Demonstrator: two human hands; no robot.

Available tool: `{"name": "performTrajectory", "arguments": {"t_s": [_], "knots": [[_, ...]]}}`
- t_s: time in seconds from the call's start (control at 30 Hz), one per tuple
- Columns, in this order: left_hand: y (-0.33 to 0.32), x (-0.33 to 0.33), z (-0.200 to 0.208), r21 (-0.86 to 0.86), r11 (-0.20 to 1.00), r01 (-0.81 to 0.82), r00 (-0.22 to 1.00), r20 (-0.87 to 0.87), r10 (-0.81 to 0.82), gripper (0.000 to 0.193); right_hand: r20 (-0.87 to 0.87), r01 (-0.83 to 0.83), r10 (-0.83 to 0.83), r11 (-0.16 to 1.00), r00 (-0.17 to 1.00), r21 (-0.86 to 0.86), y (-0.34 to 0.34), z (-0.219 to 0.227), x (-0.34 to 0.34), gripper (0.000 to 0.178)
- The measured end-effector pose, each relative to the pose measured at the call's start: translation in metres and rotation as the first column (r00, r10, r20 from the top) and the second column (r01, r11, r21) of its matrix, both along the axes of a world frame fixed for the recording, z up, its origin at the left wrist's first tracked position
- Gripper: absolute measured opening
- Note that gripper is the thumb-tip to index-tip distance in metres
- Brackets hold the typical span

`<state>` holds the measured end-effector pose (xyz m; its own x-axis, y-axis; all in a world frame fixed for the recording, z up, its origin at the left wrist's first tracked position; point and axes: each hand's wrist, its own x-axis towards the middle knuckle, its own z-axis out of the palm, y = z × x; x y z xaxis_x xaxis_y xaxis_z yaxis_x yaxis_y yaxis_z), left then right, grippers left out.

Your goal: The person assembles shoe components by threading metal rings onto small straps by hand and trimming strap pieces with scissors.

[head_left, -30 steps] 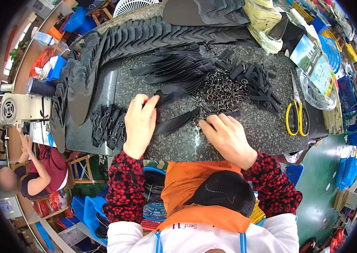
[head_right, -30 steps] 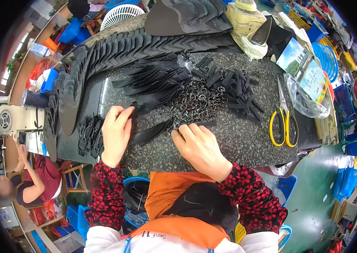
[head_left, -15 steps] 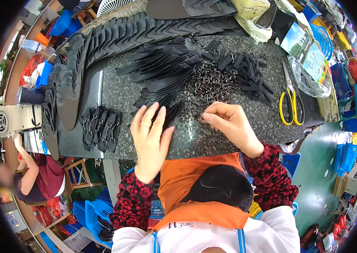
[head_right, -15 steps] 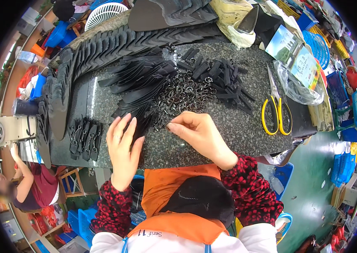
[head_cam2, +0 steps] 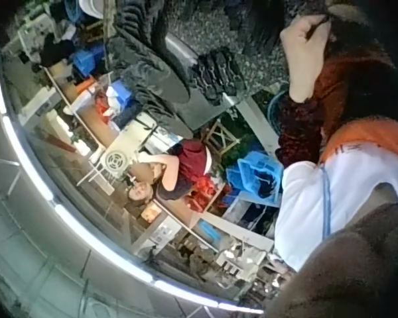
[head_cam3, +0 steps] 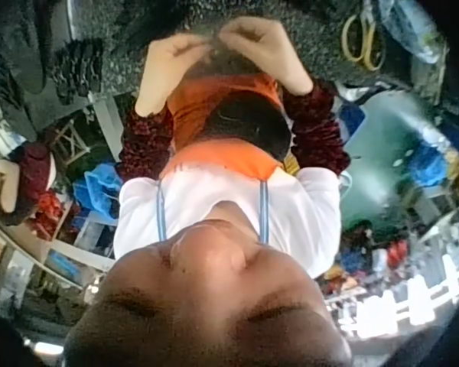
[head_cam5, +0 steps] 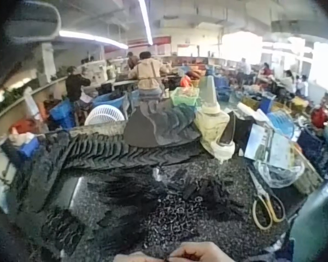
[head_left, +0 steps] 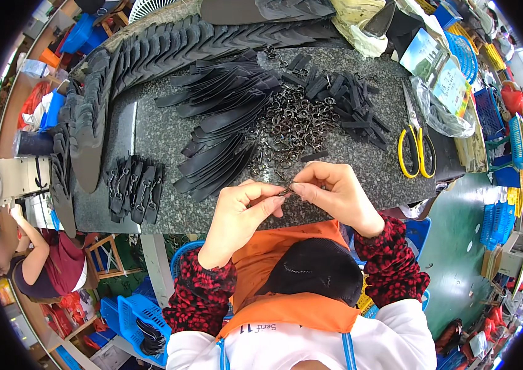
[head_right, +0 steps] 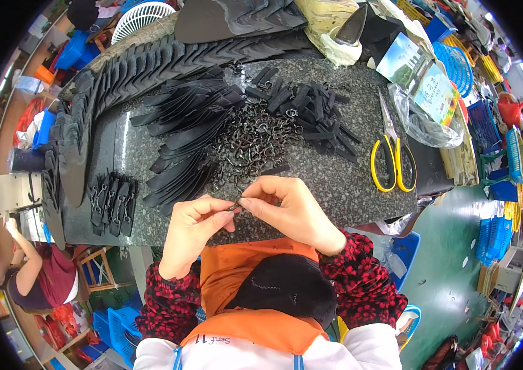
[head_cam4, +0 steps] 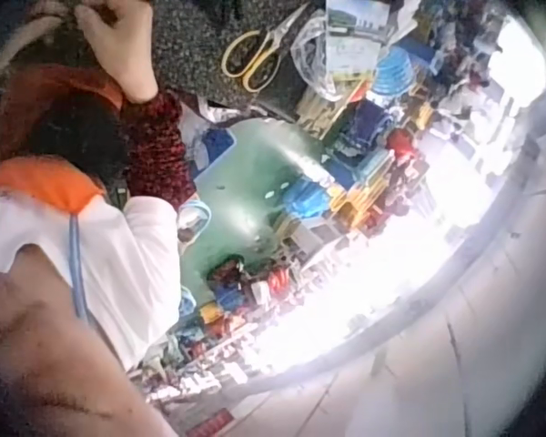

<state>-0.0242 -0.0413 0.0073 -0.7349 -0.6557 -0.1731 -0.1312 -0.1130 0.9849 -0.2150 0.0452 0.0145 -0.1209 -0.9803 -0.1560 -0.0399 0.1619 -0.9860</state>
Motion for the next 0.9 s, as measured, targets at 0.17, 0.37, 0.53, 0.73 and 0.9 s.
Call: {"name": "performTrajectory", "arguments": {"t_s": [0.17,0.37,0.53,0.73,0.9], "knots": [[-0.002,0.000,0.006,0.232,0.967,0.102,0.995,-0.032,-0.097,0.017,0.054,-0.041,0.039,0.999,0.998,0.034,0.003,0.004,-0.003,0.014],[0.004,-0.006,0.011,0.087,0.984,0.158,0.977,0.128,-0.168,0.010,-0.125,-0.066,0.064,0.998,0.990,-0.011,0.005,0.013,0.000,0.011],[0.005,-0.001,0.003,0.101,0.992,0.077,0.994,-0.080,-0.069,0.012,-0.804,0.004,-0.499,0.851,0.323,-0.526,-0.004,-0.007,-0.046,0.012],[0.006,-0.003,0.004,0.185,0.983,0.010,0.994,-0.109,0.010,0.015,-0.856,0.041,-0.474,0.878,0.209,-0.476,-0.005,-0.019,-0.085,0.009],[0.007,-0.001,-0.002,0.193,0.979,-0.071,0.989,-0.116,0.095,0.013,-0.793,0.032,-0.522,0.841,0.313,-0.541,0.005,-0.008,-0.076,0.010]]}}
